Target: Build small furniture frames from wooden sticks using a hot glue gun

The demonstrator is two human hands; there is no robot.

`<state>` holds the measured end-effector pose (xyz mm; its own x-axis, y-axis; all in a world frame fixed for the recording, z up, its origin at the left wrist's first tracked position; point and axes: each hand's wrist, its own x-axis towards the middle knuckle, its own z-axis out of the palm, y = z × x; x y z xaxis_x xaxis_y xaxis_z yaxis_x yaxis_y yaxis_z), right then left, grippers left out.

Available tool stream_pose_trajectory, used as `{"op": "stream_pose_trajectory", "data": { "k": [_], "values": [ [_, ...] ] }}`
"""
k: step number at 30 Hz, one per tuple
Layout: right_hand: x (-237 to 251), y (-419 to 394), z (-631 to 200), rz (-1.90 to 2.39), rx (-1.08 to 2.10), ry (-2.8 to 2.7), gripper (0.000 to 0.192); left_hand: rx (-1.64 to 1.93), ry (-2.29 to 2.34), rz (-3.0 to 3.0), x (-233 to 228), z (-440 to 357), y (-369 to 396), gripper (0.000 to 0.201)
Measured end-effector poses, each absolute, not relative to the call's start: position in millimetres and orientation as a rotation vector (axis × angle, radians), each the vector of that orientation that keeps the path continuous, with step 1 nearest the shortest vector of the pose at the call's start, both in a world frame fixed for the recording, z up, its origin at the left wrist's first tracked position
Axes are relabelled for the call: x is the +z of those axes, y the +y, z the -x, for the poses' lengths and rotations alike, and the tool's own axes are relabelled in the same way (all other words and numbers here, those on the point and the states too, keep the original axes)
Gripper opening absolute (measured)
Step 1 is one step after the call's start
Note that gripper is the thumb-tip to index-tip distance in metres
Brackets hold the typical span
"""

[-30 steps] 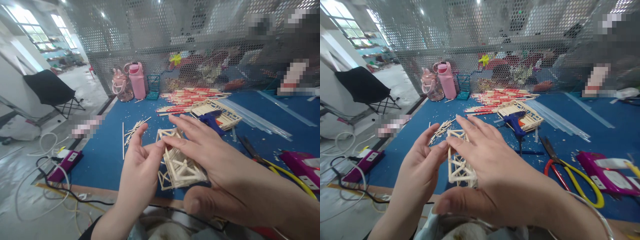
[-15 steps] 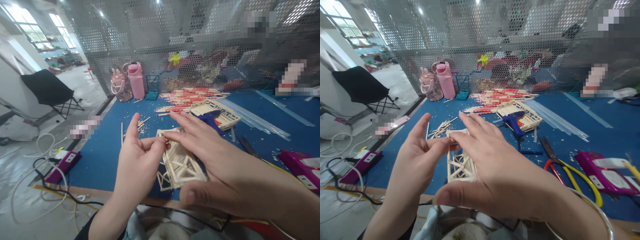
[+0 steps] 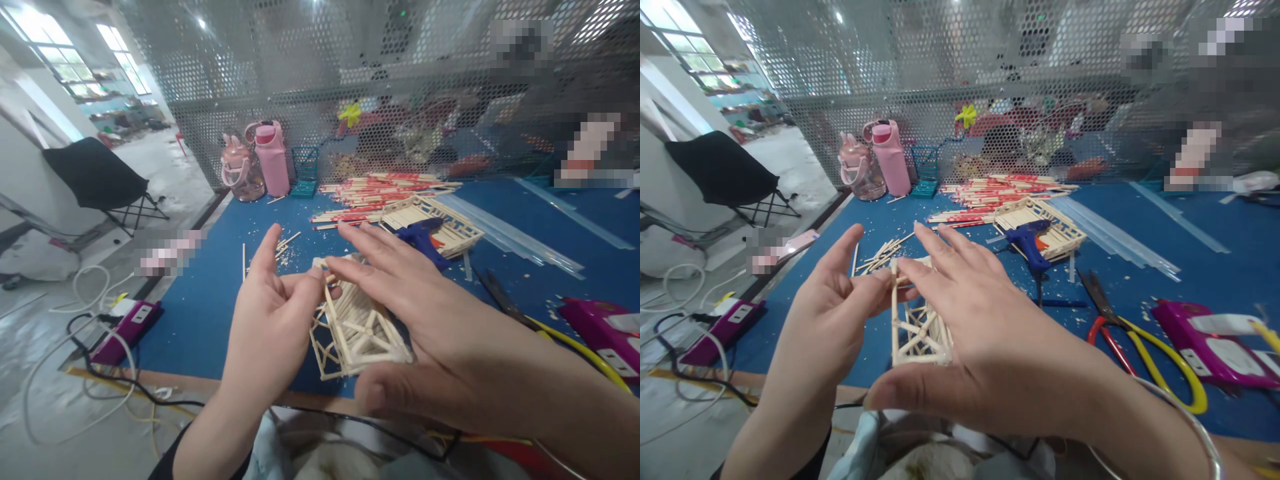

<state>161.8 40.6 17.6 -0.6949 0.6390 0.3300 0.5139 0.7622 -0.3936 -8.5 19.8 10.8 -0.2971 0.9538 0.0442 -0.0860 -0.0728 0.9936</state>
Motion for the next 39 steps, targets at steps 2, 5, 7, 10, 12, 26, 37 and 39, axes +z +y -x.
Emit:
{"op": "stream_pose_trajectory", "data": {
  "k": [2, 5, 7, 10, 12, 26, 37, 39],
  "values": [
    [20, 41, -161, 0.881, 0.390, -2.505, 0.100, 1.563, 1.345, -1.030, 9, 10, 20, 0.073],
    [22, 41, -160, 0.883, 0.407, -2.493, 0.100, 1.612, 1.368, -1.008, 9, 9, 19, 0.069],
    [22, 40, -159, 0.897, 0.418, -2.492, 0.100, 1.593, 1.354, -1.007, 11, 7, 18, 0.074],
    [22, 39, -158, 0.916, 0.430, -2.502, 0.102, 1.538, 1.326, -1.005, 14, 3, 17, 0.083],
    [23, 38, -156, 0.908, 0.437, -2.508, 0.103, 1.524, 1.312, -0.979, 14, 0, 18, 0.087],
    [2, 55, -173, 1.044, 0.912, -1.799, 0.055, 1.524, 1.271, -1.244, -29, 15, -12, 0.048],
    [-14, 76, -161, 0.947, 1.139, -1.519, 0.029, 1.155, 1.476, -2.573, -27, 51, 34, 0.025],
    [-20, 79, -157, 0.929, 1.007, -1.542, 0.026, 1.221, 1.464, -2.758, -19, 72, 66, 0.029]
  ]
}}
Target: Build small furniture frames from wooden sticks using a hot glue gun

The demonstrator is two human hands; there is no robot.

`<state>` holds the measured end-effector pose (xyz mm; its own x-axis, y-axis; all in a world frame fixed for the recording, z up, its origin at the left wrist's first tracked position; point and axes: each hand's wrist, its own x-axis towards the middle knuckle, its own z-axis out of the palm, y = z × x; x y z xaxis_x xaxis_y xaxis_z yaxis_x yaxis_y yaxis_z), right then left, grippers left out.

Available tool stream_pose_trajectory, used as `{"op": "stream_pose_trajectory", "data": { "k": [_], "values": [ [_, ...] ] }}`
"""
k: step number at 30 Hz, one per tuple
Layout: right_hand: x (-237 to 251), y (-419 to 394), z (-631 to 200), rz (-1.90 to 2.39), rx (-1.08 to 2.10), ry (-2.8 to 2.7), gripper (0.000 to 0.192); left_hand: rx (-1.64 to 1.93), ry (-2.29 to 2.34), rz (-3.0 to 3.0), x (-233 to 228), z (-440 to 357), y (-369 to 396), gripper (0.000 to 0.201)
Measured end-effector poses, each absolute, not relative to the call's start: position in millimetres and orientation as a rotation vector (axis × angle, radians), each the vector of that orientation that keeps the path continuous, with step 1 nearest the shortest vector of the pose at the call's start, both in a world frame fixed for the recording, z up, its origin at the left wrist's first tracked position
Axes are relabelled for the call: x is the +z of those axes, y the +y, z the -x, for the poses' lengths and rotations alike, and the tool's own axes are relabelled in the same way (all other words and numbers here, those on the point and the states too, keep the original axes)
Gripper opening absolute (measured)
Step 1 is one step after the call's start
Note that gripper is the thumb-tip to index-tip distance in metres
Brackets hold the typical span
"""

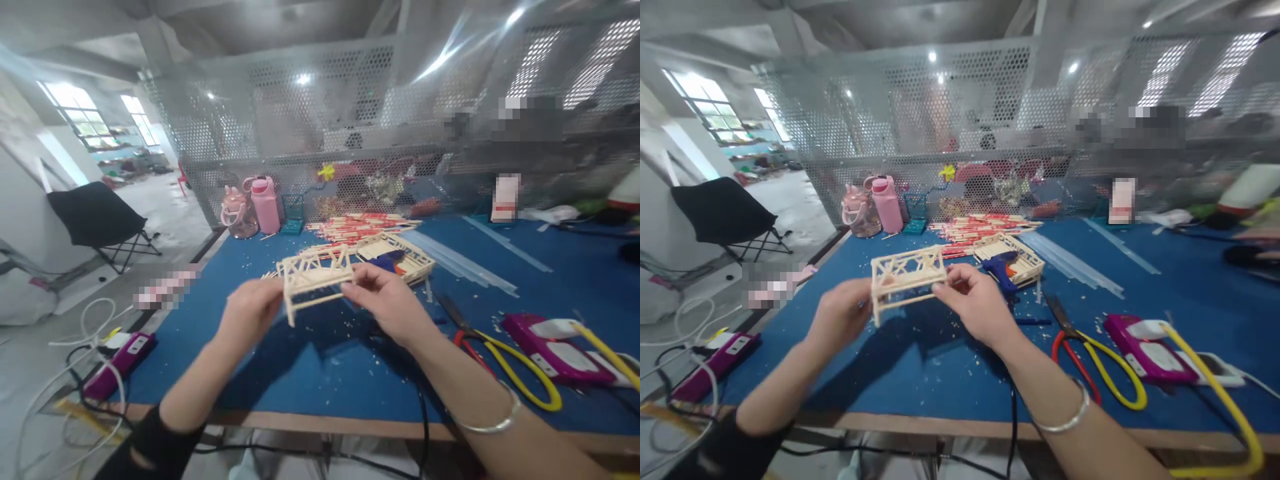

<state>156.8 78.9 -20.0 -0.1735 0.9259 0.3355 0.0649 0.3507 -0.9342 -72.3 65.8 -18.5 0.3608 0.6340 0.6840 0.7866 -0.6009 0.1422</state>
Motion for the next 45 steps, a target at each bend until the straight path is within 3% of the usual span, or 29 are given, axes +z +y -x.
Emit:
{"op": "stream_pose_trajectory", "data": {
  "k": [4, 8, 13, 18, 21, 29, 45],
  "values": [
    [-38, 92, -142, 0.991, 0.796, -1.590, 0.022, -1.013, -1.088, 2.308, -29, 94, 120, 0.026],
    [-54, 103, -137, 1.057, 0.911, -1.540, 0.023, -1.045, -1.156, 2.242, -58, 94, 136, 0.030],
    [-62, 104, -140, 1.081, 0.941, -1.499, 0.023, -0.812, -1.280, 2.504, -70, 90, 136, 0.036],
    [-66, 106, -143, 1.101, 0.939, -1.511, 0.019, -0.355, -2.014, 2.241, -72, 89, 140, 0.058],
    [-70, 108, -144, 1.192, 0.943, -1.548, 0.015, -0.124, -2.176, 2.202, -74, 90, 145, 0.048],
    [-78, 108, -143, 1.380, 1.025, -1.665, 0.017, -0.183, -2.212, 2.085, -64, 92, 158, 0.041],
    [-73, 106, -147, 1.168, 1.029, -1.282, 0.015, -0.322, -2.345, 1.901, -61, 105, 155, 0.033]
  ]
}}
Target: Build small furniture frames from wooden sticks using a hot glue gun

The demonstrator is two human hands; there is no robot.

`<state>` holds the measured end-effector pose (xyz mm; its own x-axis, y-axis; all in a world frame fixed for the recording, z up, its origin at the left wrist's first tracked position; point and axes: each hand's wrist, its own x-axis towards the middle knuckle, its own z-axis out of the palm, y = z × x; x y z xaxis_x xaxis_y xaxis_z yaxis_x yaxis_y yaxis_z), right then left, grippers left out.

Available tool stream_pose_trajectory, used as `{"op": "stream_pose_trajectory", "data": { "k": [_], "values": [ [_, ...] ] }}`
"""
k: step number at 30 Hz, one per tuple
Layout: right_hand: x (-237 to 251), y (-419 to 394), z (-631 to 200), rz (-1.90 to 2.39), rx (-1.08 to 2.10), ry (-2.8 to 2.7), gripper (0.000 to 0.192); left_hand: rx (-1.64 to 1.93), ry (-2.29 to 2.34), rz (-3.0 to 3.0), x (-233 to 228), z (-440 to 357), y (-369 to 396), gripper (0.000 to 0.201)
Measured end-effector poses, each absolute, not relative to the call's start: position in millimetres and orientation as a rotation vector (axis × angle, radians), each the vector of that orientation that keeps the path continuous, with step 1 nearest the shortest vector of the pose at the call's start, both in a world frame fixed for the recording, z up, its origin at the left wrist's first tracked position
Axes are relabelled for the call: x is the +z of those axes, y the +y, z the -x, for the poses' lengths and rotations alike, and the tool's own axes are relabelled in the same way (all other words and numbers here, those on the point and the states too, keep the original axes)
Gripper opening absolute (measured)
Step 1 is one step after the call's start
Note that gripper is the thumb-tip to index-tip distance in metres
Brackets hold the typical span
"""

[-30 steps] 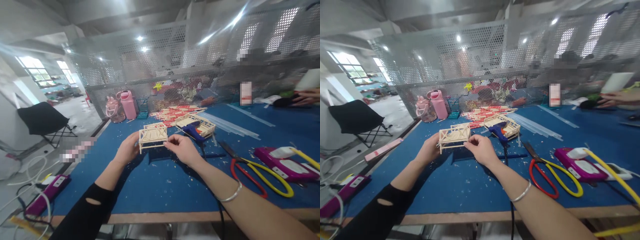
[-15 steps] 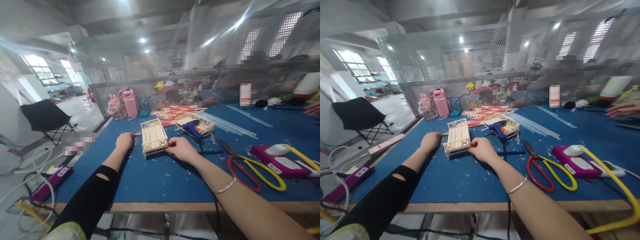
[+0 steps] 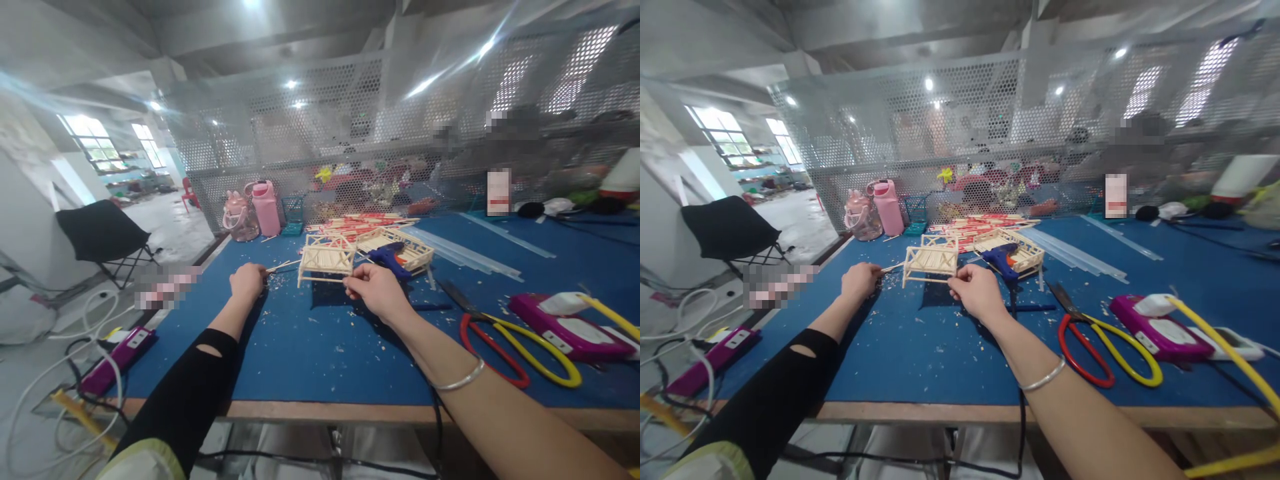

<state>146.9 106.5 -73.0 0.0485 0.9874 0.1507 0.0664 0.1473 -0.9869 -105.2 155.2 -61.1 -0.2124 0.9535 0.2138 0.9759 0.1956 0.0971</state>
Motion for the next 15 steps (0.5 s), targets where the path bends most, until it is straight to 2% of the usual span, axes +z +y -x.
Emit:
{"op": "stream_pose_trajectory", "data": {
  "k": [4, 7, 9, 13, 15],
  "values": [
    [-67, 104, -149, 1.127, 1.044, -1.252, 0.014, -0.383, -2.351, 1.884, -59, 109, 152, 0.031],
    [-68, 103, -147, 1.128, 1.046, -1.302, 0.013, -0.507, -2.313, 1.819, -55, 100, 149, 0.042],
    [-70, 102, -144, 1.160, 1.059, -1.350, 0.014, -0.833, -2.237, 1.854, -51, 89, 144, 0.048],
    [-75, 100, -140, 1.244, 1.022, -1.454, 0.015, -1.872, -1.888, 2.412, -45, 62, 127, 0.058],
    [-77, 99, -139, 1.271, 0.975, -1.501, 0.015, -1.982, -1.735, 2.773, -44, 52, 118, 0.078]
  ]
}}
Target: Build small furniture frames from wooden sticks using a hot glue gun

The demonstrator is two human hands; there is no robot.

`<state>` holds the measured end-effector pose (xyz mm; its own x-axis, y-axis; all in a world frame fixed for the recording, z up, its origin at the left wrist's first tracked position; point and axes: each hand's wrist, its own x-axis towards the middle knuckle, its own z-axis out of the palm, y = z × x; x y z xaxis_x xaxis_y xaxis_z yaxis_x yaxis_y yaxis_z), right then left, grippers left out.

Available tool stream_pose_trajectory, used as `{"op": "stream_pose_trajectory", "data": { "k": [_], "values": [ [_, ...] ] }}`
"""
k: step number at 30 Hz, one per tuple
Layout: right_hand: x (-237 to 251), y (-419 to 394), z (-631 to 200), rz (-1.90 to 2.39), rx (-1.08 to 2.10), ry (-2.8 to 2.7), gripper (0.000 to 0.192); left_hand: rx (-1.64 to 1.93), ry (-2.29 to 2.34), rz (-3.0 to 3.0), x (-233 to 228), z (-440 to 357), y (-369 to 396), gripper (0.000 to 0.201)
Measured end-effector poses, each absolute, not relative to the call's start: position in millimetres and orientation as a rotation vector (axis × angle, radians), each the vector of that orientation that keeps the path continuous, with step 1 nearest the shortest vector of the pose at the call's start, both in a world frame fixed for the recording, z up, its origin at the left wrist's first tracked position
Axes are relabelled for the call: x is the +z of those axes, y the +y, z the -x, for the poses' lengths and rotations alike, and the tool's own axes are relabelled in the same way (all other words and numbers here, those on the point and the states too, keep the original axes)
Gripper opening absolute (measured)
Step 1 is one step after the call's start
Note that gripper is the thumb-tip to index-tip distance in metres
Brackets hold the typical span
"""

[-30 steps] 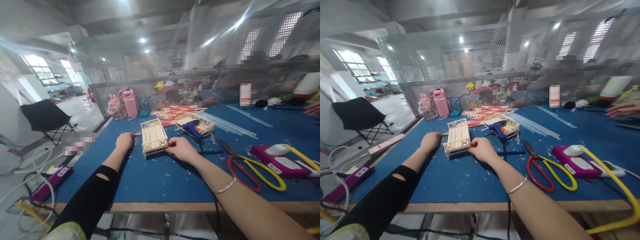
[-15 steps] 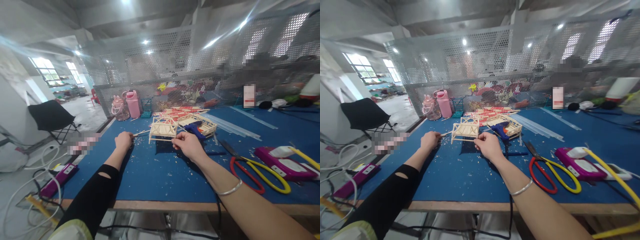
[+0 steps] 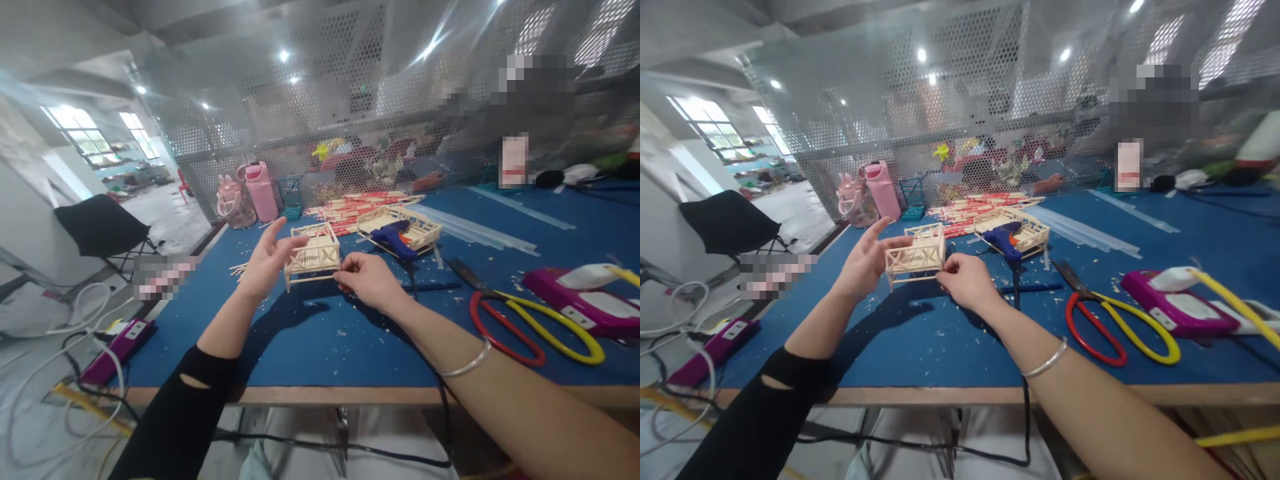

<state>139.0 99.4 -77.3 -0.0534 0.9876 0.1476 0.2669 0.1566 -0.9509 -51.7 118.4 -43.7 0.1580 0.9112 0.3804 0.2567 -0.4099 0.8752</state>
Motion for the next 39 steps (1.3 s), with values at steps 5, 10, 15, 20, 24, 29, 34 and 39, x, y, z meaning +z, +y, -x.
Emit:
{"op": "stream_pose_trajectory", "data": {
  "k": [5, 10, 15, 20, 24, 29, 34, 39],
  "values": [
    [-80, 97, -136, 1.302, 0.844, -1.610, 0.016, 1.153, 1.025, -1.724, -41, 45, 107, 0.107],
    [-83, 90, -131, 1.343, 0.799, -1.716, 0.016, 1.007, 1.074, -1.802, -38, 42, 101, 0.094],
    [-87, 88, -130, 1.384, 0.802, -1.775, 0.017, 0.897, 1.103, -1.913, -42, 40, 98, 0.081],
    [-86, 89, -131, 1.426, 0.803, -1.771, 0.019, 0.879, 1.164, -2.020, -42, 39, 97, 0.076],
    [-84, 89, -132, 1.459, 0.819, -1.774, 0.020, 0.846, 1.175, -2.026, -39, 37, 94, 0.074],
    [-85, 89, -132, 1.453, 0.784, -1.791, 0.019, 0.835, 1.202, -1.986, -38, 34, 94, 0.072],
    [-87, 90, -132, 1.442, 0.771, -1.806, 0.020, 0.827, 1.195, -1.962, -40, 35, 96, 0.075],
    [-86, 91, -132, 1.463, 0.771, -1.808, 0.022, 0.835, 1.153, -2.097, -46, 41, 101, 0.088]
  ]
}}
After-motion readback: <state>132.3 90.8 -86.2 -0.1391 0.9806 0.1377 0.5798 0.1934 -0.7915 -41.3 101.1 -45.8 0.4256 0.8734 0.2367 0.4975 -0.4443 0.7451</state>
